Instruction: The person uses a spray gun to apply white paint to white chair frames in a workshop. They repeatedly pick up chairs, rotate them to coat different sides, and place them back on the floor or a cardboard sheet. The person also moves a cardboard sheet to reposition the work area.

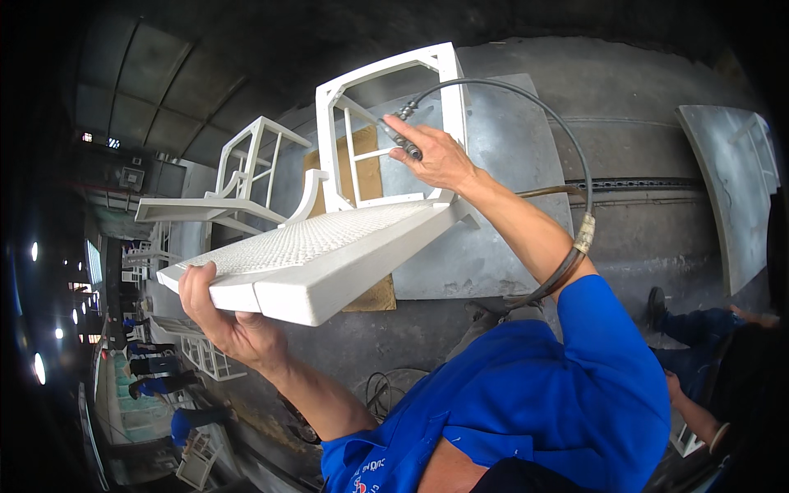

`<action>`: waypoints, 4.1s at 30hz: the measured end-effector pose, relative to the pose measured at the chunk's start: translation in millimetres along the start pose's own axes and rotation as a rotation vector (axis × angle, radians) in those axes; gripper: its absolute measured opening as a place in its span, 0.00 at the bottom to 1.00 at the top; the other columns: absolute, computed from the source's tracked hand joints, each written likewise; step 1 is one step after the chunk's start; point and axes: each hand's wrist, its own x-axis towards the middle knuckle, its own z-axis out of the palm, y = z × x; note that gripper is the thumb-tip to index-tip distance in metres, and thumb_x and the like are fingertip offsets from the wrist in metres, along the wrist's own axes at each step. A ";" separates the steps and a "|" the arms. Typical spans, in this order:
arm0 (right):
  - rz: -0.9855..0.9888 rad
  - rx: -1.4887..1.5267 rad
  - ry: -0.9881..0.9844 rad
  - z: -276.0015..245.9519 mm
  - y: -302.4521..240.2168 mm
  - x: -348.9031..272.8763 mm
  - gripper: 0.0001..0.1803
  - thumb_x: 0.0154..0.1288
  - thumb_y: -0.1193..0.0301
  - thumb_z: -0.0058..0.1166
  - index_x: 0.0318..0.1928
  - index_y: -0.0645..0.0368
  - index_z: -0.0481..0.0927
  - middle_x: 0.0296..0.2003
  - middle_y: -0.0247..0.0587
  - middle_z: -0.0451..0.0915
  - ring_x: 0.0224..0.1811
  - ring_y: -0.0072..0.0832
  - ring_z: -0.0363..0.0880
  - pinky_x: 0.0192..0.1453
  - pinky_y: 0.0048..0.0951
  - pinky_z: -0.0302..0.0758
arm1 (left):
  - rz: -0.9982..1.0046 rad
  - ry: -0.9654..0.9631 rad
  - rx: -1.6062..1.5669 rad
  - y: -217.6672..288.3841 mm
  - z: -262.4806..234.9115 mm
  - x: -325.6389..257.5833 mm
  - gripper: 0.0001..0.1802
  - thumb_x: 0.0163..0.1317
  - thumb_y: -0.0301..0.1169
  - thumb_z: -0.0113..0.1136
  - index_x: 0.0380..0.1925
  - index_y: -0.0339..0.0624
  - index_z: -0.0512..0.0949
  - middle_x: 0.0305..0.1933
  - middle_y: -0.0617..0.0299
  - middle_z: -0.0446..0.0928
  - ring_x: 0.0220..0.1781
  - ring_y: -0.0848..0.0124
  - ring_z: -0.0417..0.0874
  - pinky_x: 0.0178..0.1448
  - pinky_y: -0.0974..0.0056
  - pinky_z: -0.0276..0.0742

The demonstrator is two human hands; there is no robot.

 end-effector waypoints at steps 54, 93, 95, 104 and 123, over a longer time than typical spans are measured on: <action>-0.233 0.354 -0.196 -120.7 56.4 88.8 0.34 0.76 0.45 0.53 0.76 0.41 0.68 0.64 0.53 0.81 0.67 0.52 0.78 0.72 0.49 0.74 | -0.128 0.202 0.268 63.9 -1.6 -28.0 0.23 0.58 0.39 0.74 0.41 0.46 0.67 0.42 0.61 0.70 0.66 0.57 0.74 0.80 0.43 0.63; -0.140 0.472 -0.471 -167.8 37.8 0.0 0.36 0.78 0.49 0.52 0.79 0.48 0.63 0.29 0.37 0.82 0.32 0.27 0.83 0.39 0.36 0.79 | -0.125 -0.027 0.251 10.5 -68.7 -28.4 0.32 0.75 0.58 0.47 0.47 0.35 0.77 0.54 0.51 0.80 0.68 0.49 0.76 0.78 0.45 0.64; -0.089 0.560 -0.466 -188.6 34.7 -23.5 0.37 0.78 0.51 0.53 0.80 0.50 0.62 0.33 0.37 0.82 0.33 0.25 0.83 0.37 0.32 0.79 | -0.153 -0.142 0.188 -19.5 -87.6 -13.8 0.40 0.73 0.66 0.43 0.50 0.35 0.77 0.59 0.48 0.79 0.71 0.47 0.72 0.78 0.43 0.61; 0.193 0.683 0.127 -282.5 41.3 -134.7 0.46 0.74 0.45 0.56 0.80 0.57 0.57 0.42 0.38 0.80 0.39 0.20 0.80 0.22 0.15 0.70 | -0.303 -0.366 -0.096 -135.7 -111.3 34.3 0.55 0.59 0.82 0.46 0.59 0.38 0.75 0.74 0.41 0.65 0.77 0.47 0.64 0.79 0.43 0.56; 0.564 0.199 0.761 -320.4 81.2 -282.8 0.35 0.82 0.51 0.47 0.80 0.53 0.59 0.43 0.36 0.78 0.39 0.19 0.80 0.22 0.18 0.70 | -0.074 -0.186 0.364 14.5 82.2 139.3 0.26 0.59 0.51 0.73 0.38 0.36 0.83 0.38 0.58 0.81 0.41 0.63 0.81 0.48 0.57 0.76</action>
